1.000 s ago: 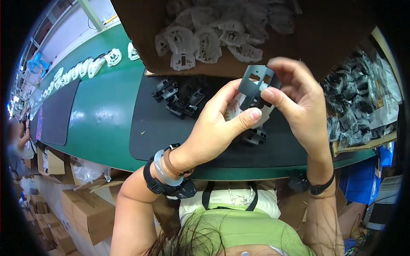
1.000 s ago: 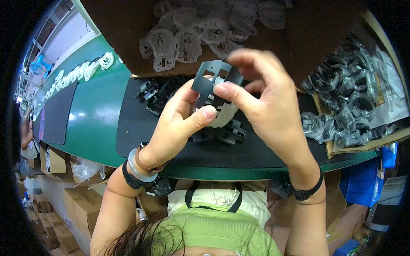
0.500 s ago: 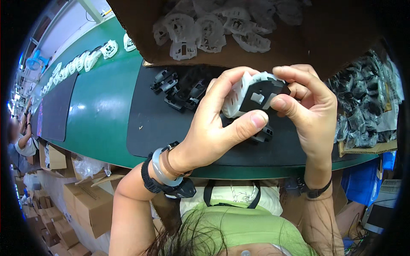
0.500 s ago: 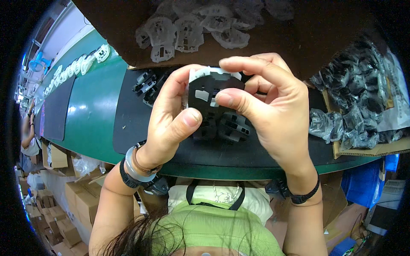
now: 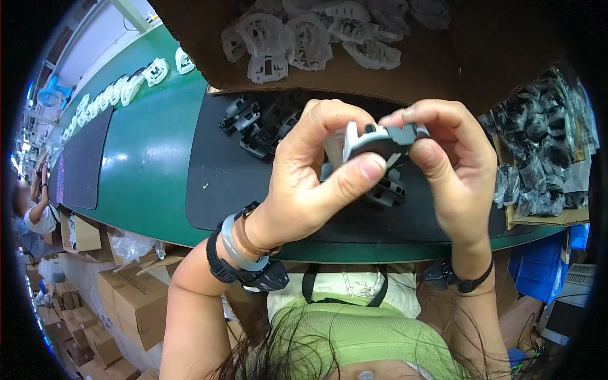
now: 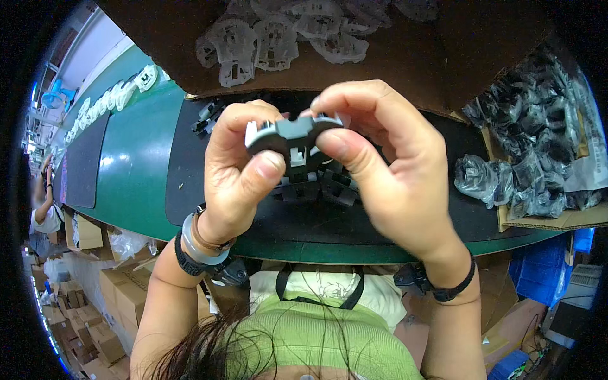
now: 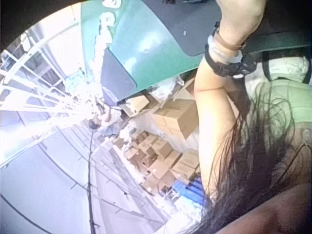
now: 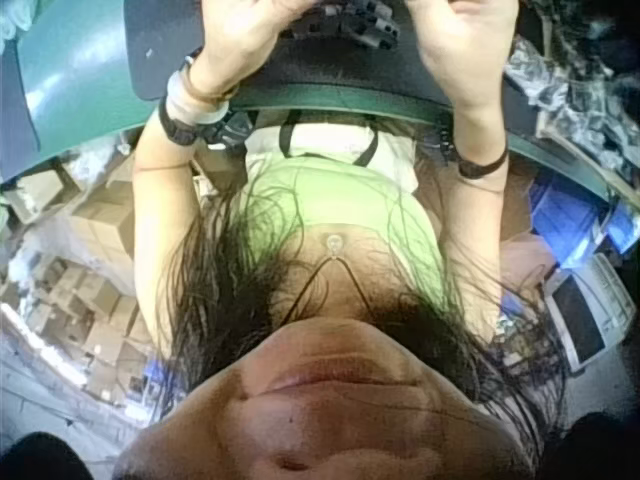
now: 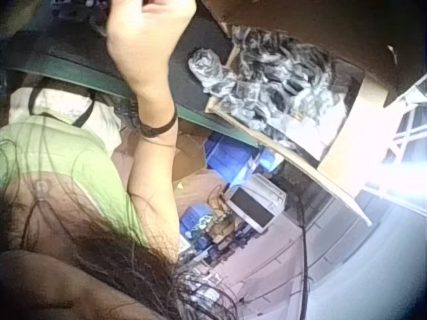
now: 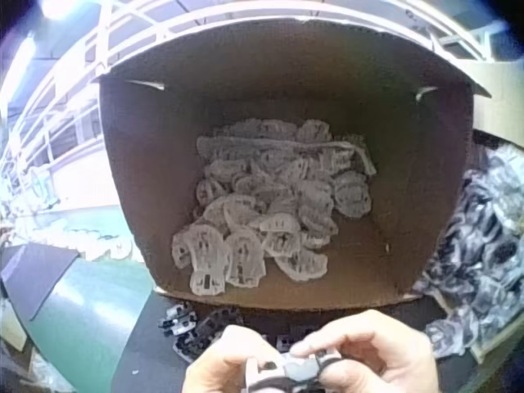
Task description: Sort and assemble plastic mouse housing components by snapping white and black parts together.
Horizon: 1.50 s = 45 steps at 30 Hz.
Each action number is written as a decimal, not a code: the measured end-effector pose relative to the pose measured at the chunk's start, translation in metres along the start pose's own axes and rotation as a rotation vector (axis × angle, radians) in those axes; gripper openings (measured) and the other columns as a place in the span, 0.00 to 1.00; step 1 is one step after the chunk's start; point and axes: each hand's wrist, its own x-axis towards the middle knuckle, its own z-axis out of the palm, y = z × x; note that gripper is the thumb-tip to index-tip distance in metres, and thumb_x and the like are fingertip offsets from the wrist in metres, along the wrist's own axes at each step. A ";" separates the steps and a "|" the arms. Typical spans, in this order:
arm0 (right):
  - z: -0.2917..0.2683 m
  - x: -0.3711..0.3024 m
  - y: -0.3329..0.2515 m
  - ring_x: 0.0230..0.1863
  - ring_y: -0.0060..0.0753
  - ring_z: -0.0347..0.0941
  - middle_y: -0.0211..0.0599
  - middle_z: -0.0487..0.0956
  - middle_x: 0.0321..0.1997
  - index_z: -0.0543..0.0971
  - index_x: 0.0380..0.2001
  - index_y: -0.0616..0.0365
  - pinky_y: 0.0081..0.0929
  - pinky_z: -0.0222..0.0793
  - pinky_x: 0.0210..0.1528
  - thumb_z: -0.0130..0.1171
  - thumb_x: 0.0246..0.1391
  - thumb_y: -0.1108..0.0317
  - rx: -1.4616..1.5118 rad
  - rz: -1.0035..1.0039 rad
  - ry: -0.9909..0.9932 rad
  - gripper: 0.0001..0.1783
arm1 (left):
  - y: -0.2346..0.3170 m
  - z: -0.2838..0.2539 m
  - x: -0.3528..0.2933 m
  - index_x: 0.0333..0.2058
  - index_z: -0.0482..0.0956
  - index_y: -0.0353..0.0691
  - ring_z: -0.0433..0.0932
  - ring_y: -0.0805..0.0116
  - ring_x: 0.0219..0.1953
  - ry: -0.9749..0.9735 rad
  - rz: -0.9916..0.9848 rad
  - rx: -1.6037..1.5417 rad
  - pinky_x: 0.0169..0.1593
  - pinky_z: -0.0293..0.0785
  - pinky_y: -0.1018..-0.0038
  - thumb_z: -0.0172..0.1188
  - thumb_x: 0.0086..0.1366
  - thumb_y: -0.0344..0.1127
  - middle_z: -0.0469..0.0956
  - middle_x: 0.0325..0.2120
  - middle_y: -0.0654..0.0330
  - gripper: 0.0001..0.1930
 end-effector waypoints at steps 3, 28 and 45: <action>0.006 -0.004 0.013 0.53 0.34 0.67 0.47 0.69 0.53 0.62 0.54 0.65 0.29 0.61 0.56 0.61 0.51 0.56 -0.280 -0.327 0.005 0.34 | 0.003 0.013 0.001 0.43 0.71 0.38 0.66 0.77 0.38 0.135 -0.064 -0.394 0.41 0.65 0.80 0.62 0.58 0.31 0.69 0.33 0.65 0.15; -0.027 -0.010 0.004 0.51 0.44 0.71 0.45 0.76 0.42 0.76 0.39 0.64 0.35 0.63 0.55 0.59 0.50 0.57 -0.437 -0.547 -0.099 0.20 | -0.001 0.009 0.014 0.46 0.74 0.35 0.67 0.62 0.53 -0.017 0.113 -0.184 0.58 0.63 0.69 0.69 0.46 0.27 0.72 0.42 0.56 0.25; -0.039 -0.044 0.003 0.64 0.37 0.58 0.42 0.65 0.61 0.64 0.58 0.60 0.33 0.51 0.63 0.60 0.51 0.56 -0.316 0.135 0.158 0.34 | 0.043 -0.076 -0.024 0.41 0.77 0.35 0.74 0.77 0.35 0.517 -0.353 0.253 0.39 0.72 0.81 0.59 0.62 0.37 0.78 0.32 0.63 0.13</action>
